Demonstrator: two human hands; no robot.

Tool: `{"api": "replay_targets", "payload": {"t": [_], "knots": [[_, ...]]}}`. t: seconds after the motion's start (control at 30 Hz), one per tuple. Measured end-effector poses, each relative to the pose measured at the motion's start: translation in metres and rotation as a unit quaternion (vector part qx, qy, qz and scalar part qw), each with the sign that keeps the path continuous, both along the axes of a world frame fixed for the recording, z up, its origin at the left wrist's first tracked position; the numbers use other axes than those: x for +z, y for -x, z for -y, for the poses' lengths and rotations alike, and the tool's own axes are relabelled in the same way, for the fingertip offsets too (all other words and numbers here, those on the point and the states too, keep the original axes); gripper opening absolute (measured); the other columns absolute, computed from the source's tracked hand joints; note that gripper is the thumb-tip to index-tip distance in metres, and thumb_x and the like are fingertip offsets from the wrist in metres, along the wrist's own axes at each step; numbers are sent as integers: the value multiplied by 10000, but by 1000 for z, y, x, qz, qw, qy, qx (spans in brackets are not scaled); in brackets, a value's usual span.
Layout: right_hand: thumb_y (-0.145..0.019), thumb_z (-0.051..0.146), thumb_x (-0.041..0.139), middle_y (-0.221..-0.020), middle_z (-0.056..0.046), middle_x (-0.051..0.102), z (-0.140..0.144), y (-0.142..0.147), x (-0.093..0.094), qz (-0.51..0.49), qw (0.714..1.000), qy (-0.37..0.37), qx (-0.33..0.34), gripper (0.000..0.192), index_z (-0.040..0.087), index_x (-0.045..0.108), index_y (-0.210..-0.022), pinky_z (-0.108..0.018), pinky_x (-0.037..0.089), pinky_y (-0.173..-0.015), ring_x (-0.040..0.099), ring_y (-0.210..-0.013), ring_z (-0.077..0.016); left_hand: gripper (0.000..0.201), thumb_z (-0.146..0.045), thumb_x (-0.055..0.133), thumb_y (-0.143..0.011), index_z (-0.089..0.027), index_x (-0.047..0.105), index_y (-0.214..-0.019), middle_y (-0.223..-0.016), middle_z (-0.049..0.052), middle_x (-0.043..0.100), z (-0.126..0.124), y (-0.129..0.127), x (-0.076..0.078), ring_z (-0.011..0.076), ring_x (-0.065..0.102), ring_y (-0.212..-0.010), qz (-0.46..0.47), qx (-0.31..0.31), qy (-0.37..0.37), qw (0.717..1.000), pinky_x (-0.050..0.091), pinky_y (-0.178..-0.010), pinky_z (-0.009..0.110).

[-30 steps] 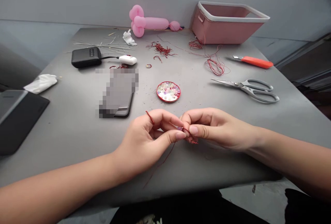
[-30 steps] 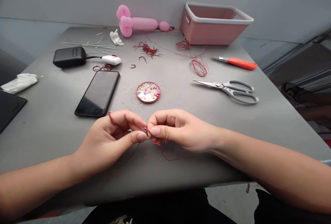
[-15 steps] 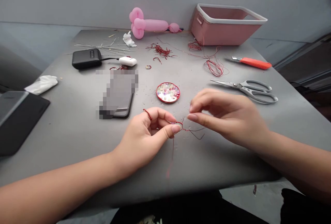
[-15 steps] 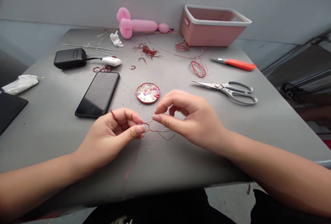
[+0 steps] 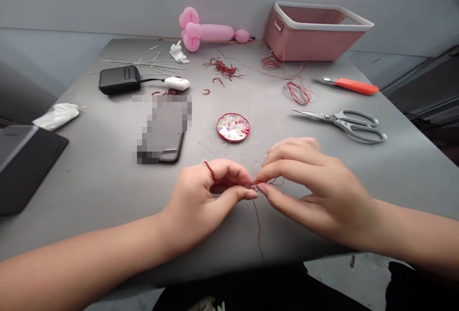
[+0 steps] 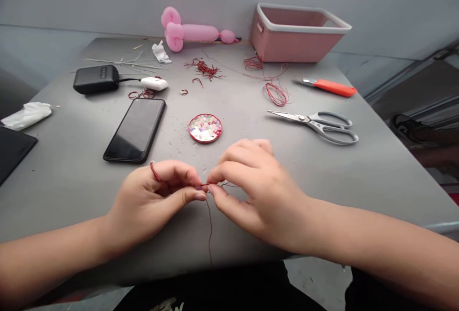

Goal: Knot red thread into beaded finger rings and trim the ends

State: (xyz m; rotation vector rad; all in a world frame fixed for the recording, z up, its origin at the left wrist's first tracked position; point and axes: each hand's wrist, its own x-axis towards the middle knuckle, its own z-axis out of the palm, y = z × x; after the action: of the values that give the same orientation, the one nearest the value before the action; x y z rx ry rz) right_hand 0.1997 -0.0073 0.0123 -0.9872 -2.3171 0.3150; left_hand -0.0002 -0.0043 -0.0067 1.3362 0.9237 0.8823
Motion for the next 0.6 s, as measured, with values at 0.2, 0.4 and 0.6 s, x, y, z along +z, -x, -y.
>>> {"api": "replay_targets", "payload": {"t": [0.2,0.4,0.6], "knots": [[-957,256,461,-861,-18,588,-9,1,5,-91,907,408,47,169,178,575,-859,-283,445,-747,546,-825,-132,91,-117,722,-792,-198,681,-783,-771,-32,755,2,3,1,93,705,-717,-57,2,-115,992,575,-711,167],[-931,417,548,-879,-19,540,-19,-3,3,-171,807,554,111,258,170,564,-860,-286,420,-771,501,-846,-138,113,-112,718,-792,-197,656,-750,-740,-30,748,1,1,0,98,726,-713,0,8,-85,996,586,-695,154],[-786,307,756,-874,9,579,-10,0,2,-98,935,339,38,223,207,559,-813,-266,437,-763,539,-853,-136,111,-134,749,-768,-193,655,-763,-761,-25,753,2,-1,-1,107,743,-744,12,6,-32,999,597,-707,149]]}}
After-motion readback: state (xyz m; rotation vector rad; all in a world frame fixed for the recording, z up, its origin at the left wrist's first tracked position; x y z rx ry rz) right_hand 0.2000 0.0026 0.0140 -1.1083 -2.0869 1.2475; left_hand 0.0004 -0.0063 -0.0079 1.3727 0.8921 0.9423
